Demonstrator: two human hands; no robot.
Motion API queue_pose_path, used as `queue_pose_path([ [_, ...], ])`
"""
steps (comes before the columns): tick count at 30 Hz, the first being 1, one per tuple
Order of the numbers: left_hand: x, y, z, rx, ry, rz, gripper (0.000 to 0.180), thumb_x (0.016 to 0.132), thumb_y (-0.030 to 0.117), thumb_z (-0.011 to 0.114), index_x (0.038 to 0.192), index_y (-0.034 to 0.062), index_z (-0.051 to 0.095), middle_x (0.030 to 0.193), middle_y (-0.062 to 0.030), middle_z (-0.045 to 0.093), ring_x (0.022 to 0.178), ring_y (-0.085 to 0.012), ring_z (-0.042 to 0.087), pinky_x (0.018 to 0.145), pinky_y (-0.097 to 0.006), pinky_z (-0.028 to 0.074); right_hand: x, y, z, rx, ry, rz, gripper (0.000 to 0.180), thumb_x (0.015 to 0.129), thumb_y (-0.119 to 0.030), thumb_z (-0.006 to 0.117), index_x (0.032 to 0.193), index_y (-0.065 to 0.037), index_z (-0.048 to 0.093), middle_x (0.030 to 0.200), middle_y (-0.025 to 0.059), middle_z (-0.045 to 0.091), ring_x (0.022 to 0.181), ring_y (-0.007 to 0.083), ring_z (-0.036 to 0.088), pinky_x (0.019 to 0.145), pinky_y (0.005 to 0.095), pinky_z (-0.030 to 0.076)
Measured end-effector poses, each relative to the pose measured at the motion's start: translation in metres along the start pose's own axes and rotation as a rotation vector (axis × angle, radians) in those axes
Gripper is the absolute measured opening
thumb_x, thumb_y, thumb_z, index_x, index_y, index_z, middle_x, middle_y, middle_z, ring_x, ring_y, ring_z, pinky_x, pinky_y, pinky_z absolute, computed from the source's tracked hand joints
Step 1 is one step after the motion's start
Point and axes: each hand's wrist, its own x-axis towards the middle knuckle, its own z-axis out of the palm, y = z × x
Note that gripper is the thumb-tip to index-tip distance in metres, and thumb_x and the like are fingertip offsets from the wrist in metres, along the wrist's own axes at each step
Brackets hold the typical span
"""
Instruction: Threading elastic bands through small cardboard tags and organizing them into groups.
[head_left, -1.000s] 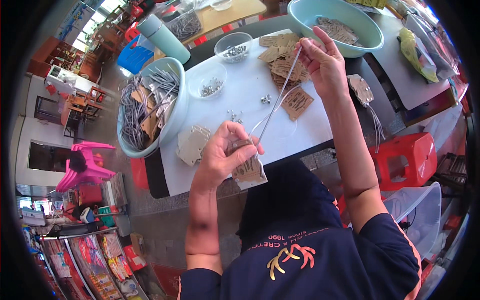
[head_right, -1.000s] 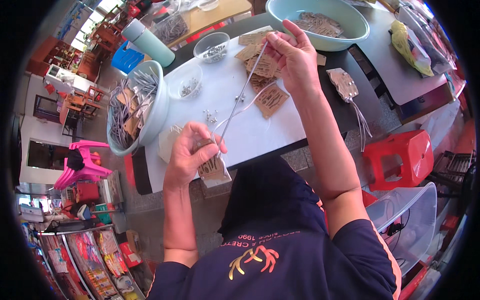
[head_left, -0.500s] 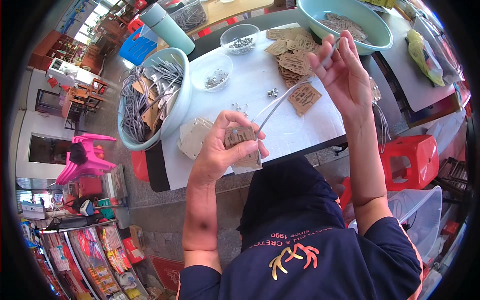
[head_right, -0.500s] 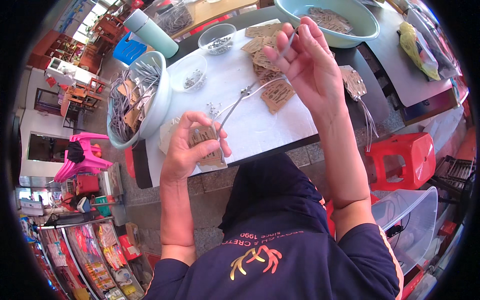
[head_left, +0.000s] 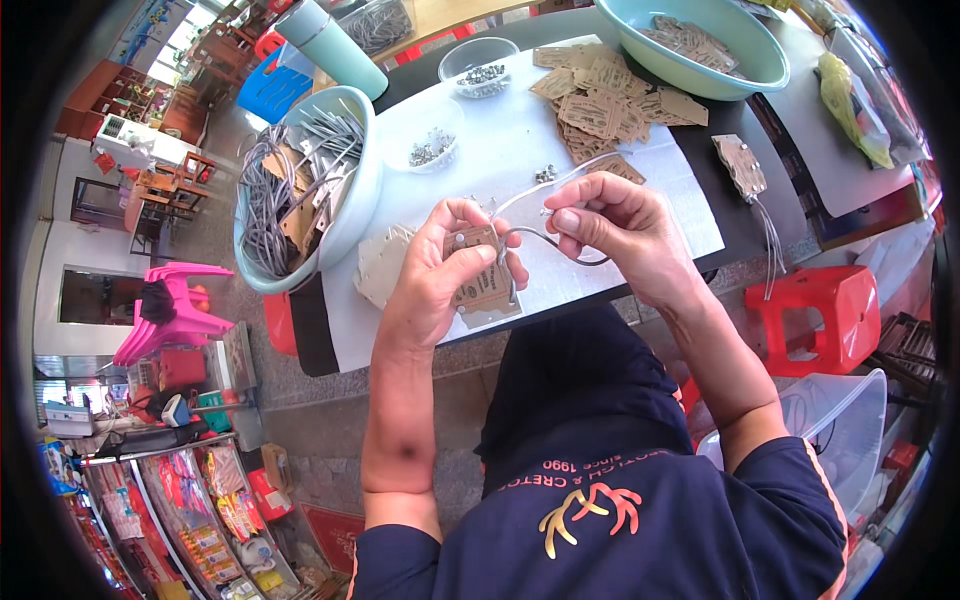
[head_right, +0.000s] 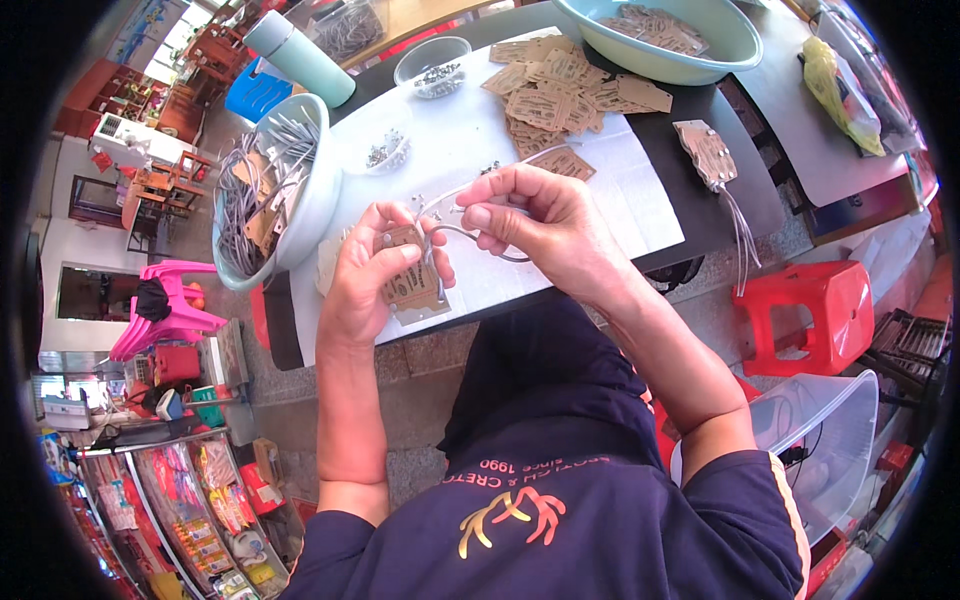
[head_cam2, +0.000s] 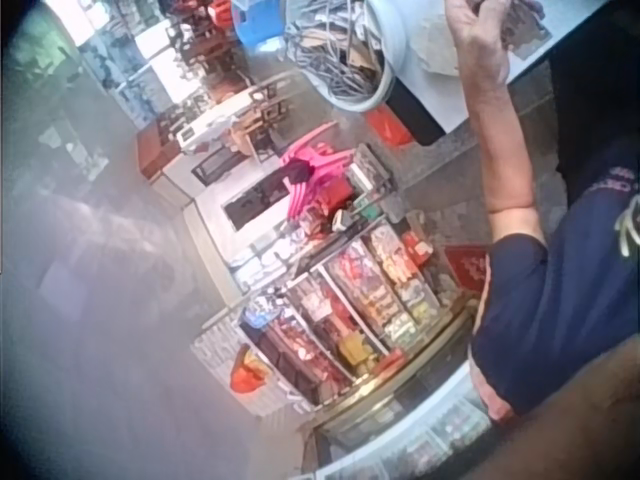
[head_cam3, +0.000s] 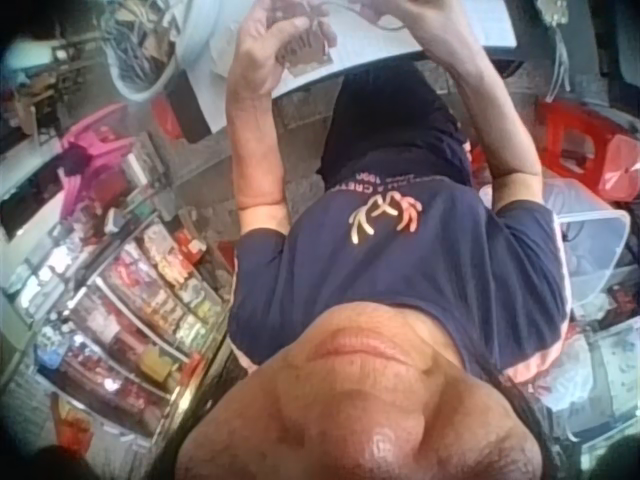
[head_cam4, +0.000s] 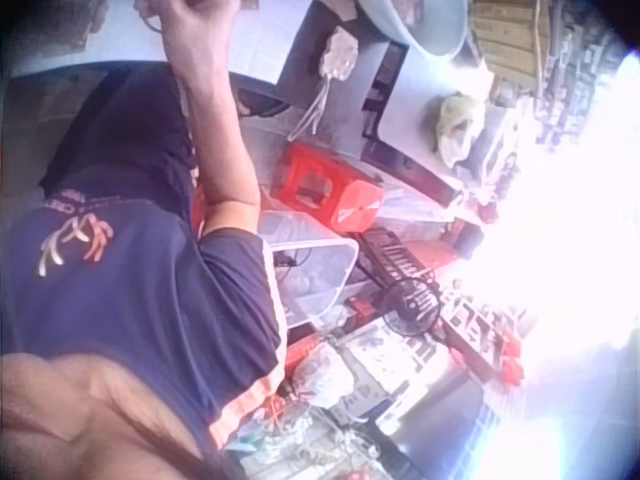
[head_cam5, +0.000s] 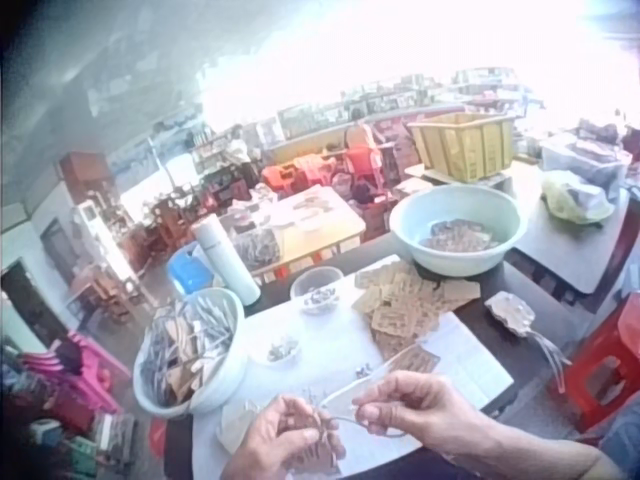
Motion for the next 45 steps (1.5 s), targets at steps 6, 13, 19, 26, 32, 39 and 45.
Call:
queue_pose_path([
  [6,-0.001,0.002,0.009,0.042,0.032,0.003,0.018,0.088,0.001,0.051,0.106,0.0022,0.047,0.102,-0.0166,0.061,0.083,-0.0233,0.067,0.075,-0.036,0.056,0.000,0.020,0.004,-0.095,0.023,-0.135,0.015,0.093,-0.013,0.066,0.103,-0.003,0.068,0.092,-0.0003,0.065,0.085,0.0064,0.059,0.074,0.0221,0.047],
  [13,0.000,-0.001,0.012,0.053,0.034,0.032,0.018,0.090,0.001,0.049,0.107,0.0012,0.046,0.102,-0.0169,0.062,0.085,-0.0223,0.067,0.076,-0.035,0.057,-0.003,0.024,0.013,-0.345,0.100,-0.251,0.015,0.089,-0.010,0.068,0.102,-0.005,0.069,0.091,0.0003,0.066,0.079,0.0057,0.056,0.070,0.0230,0.045],
  [19,0.000,-0.003,0.013,0.072,0.010,0.045,0.018,0.090,0.002,0.048,0.108,0.0012,0.046,0.101,-0.0161,0.061,0.086,-0.0222,0.067,0.076,-0.035,0.056,-0.003,0.024,0.011,-0.434,0.131,-0.308,0.015,0.087,-0.010,0.070,0.101,-0.005,0.069,0.081,-0.0020,0.062,0.075,0.0043,0.053,0.065,0.0216,0.043],
  [26,-0.003,-0.002,0.009,0.059,0.029,0.013,0.024,0.086,0.002,0.054,0.109,0.0034,0.045,0.107,-0.0166,0.059,0.087,-0.0266,0.067,0.080,-0.041,0.057,-0.002,-0.005,-0.013,-0.200,0.314,-0.315,0.015,0.093,-0.009,0.065,0.105,0.000,0.065,0.088,-0.0026,0.062,0.079,0.0033,0.053,0.071,0.0192,0.045],
  [32,-0.002,-0.002,0.008,0.037,0.000,0.022,0.026,0.085,0.002,0.056,0.109,0.0038,0.045,0.106,-0.0171,0.058,0.087,-0.0265,0.067,0.078,-0.042,0.058,0.002,-0.017,-0.038,-0.134,0.419,-0.384,0.021,0.092,-0.014,0.066,0.109,-0.001,0.066,0.086,0.0011,0.065,0.071,0.0063,0.056,0.067,0.0194,0.045],
  [39,-0.003,-0.002,0.010,0.041,-0.021,0.031,0.028,0.084,-0.002,0.058,0.108,0.0041,0.046,0.103,-0.0150,0.060,0.087,-0.0230,0.067,0.076,-0.037,0.056,0.002,-0.025,-0.064,0.348,0.254,-0.276,0.032,0.096,-0.011,0.056,0.126,0.003,0.057,0.093,0.0059,0.064,0.085,0.0138,0.063,0.082,0.0326,0.056],
  [45,-0.004,-0.003,0.005,0.061,-0.112,0.004,0.033,0.083,0.000,0.064,0.110,0.0066,0.047,0.102,-0.0139,0.061,0.085,-0.0230,0.067,0.075,-0.037,0.055,0.009,-0.024,-0.076,0.425,0.208,-0.323,0.027,0.097,-0.010,0.054,0.120,0.003,0.059,0.093,0.0087,0.065,0.085,0.0167,0.065,0.083,0.0354,0.057],
])
